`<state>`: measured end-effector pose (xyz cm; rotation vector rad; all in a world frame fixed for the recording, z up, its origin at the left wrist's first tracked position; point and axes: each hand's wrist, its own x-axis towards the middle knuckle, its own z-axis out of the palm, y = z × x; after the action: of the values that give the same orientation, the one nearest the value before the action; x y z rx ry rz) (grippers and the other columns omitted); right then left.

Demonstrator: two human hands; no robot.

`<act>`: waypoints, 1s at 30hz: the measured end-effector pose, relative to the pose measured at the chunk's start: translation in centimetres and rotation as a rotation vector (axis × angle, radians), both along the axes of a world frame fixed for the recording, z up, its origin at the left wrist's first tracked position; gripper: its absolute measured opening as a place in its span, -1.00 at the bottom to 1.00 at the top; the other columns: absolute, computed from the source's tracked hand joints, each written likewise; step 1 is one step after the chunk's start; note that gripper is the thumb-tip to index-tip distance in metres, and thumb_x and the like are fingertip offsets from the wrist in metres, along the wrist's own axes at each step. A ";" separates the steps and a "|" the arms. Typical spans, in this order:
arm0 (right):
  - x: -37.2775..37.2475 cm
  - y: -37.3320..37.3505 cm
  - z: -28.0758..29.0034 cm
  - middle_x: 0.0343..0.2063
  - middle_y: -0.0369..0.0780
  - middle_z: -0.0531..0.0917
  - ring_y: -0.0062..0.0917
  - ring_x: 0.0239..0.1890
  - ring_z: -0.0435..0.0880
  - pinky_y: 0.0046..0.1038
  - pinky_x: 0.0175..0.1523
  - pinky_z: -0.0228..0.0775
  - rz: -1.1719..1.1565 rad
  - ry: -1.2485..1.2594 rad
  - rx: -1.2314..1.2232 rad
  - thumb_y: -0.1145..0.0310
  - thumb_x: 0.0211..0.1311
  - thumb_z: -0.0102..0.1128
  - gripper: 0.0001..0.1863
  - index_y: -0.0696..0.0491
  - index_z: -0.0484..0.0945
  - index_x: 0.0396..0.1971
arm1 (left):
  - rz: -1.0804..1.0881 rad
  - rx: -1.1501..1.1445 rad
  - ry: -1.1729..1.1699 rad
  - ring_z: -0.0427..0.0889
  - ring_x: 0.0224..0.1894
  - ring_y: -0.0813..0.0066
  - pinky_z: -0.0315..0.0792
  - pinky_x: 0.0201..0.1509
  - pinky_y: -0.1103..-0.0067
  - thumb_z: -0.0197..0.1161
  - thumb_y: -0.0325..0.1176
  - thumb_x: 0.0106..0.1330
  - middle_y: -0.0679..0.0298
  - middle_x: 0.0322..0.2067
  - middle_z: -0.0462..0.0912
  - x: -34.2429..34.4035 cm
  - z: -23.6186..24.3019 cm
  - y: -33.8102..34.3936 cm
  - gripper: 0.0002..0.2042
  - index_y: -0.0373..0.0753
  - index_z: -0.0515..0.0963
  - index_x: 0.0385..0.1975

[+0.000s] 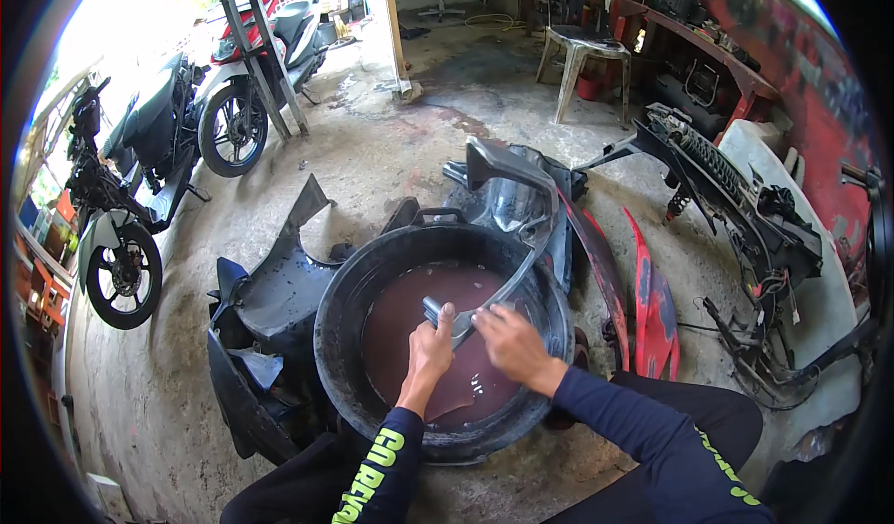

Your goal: The person wet-sands a motorcycle grab bar over a basin of liquid using a piece of sandpaper, turning the bar over to rub different surfaces.

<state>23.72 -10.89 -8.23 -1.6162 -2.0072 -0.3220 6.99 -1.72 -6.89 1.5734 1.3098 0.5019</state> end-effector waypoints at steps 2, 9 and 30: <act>2.7 1.0 0.5 -0.03 0.01 0.67 -0.09 0.09 0.61 -0.18 0.23 0.44 -0.075 0.194 -0.182 0.50 0.17 0.10 -0.67 0.23 0.61 -0.06 | -0.002 -0.022 -0.012 0.69 -0.57 0.22 0.53 -0.37 0.35 -0.17 0.42 0.41 0.02 -0.69 0.58 0.2 0.3 -0.1 -0.10 -0.53 0.64 -0.29; -0.8 -0.2 0.1 -0.04 0.01 0.68 -0.13 0.09 0.62 -0.19 0.25 0.43 0.008 0.143 -0.041 0.49 0.13 0.13 -0.64 0.25 0.61 -0.05 | 0.024 -0.056 -0.100 0.64 -0.61 0.32 0.49 -0.46 0.39 -0.22 0.35 0.48 0.06 -0.64 0.57 -0.1 -1.3 0.3 -0.15 -0.53 0.61 -0.34; 0.0 0.6 -0.7 -0.10 0.02 0.71 -0.14 0.06 0.66 -0.20 0.22 0.48 0.149 0.248 -0.025 0.50 0.11 0.07 -0.64 0.22 0.64 -0.08 | 0.055 -0.103 -0.127 0.59 -0.66 0.40 0.45 -0.55 0.46 -0.13 0.34 0.47 0.11 -0.64 0.56 0.0 -0.8 0.3 -0.17 -0.55 0.59 -0.36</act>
<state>23.69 -10.27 -8.93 -1.4333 -1.9325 -0.0388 7.03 -1.42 -7.65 1.4010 1.2651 0.5512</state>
